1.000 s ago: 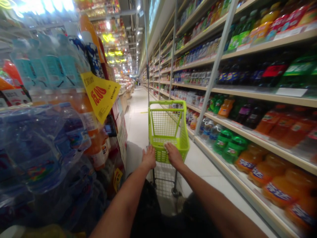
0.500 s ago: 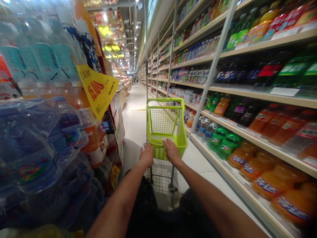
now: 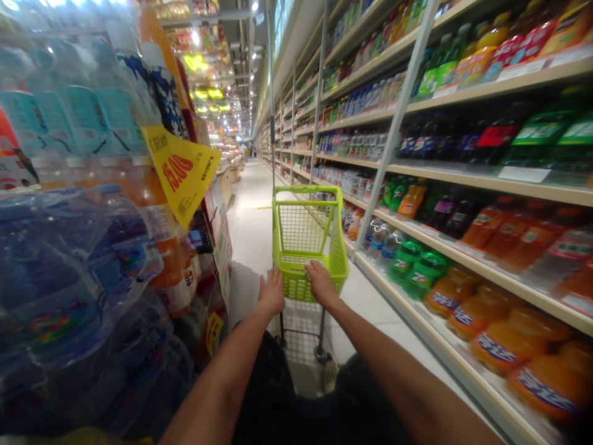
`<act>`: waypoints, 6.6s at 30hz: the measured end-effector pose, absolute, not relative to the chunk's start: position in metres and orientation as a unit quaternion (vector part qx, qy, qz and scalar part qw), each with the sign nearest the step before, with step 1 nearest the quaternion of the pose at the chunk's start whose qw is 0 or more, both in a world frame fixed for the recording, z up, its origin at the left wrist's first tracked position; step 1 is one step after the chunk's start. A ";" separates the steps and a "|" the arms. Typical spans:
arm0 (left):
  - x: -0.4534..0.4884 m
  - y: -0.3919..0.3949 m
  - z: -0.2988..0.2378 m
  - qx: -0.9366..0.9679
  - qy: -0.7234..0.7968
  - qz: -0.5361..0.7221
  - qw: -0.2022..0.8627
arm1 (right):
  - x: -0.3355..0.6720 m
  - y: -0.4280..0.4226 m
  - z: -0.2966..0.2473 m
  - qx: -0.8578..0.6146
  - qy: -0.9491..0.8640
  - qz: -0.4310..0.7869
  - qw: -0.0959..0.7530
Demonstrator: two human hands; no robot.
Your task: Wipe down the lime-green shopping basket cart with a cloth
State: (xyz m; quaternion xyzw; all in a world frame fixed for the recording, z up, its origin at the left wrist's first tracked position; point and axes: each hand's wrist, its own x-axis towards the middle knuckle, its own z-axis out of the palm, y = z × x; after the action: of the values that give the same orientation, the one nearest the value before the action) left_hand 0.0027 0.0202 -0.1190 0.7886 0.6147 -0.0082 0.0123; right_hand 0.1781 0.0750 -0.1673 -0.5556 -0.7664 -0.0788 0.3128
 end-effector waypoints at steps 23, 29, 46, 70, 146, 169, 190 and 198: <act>0.026 0.021 -0.122 0.813 0.581 -0.017 -0.019 | 0.162 0.069 -0.177 -0.503 -0.809 -0.081 0.293; 0.022 0.022 -0.123 0.820 0.570 -0.046 -0.019 | 0.180 0.068 -0.182 -0.479 -0.823 -0.096 0.290; 0.022 0.022 -0.120 0.817 0.572 -0.071 -0.032 | 0.196 0.063 -0.181 -0.497 -0.809 -0.096 0.298; 0.051 0.020 -0.126 0.827 0.560 -0.008 -0.040 | 0.249 0.053 -0.183 -0.569 -0.748 -0.129 0.315; 0.010 0.050 -0.128 0.761 0.647 -0.036 -0.002 | 0.157 0.091 -0.184 -0.466 -0.817 -0.041 0.336; 0.013 0.036 -0.117 0.775 0.631 -0.024 0.006 | 0.200 0.084 -0.187 -0.506 -0.792 -0.105 0.325; 0.015 0.040 -0.119 0.774 0.633 -0.007 0.007 | 0.208 0.083 -0.186 -0.534 -0.772 -0.084 0.336; 0.024 0.040 -0.124 0.782 0.623 -0.002 0.006 | 0.203 0.080 -0.189 -0.546 -0.746 -0.091 0.371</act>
State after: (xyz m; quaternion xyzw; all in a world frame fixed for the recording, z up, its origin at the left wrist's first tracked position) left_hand 0.0239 0.0395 -0.1240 0.7823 0.6229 -0.0016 0.0056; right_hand 0.2031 0.0805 -0.1891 -0.5461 -0.7455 -0.0908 0.3711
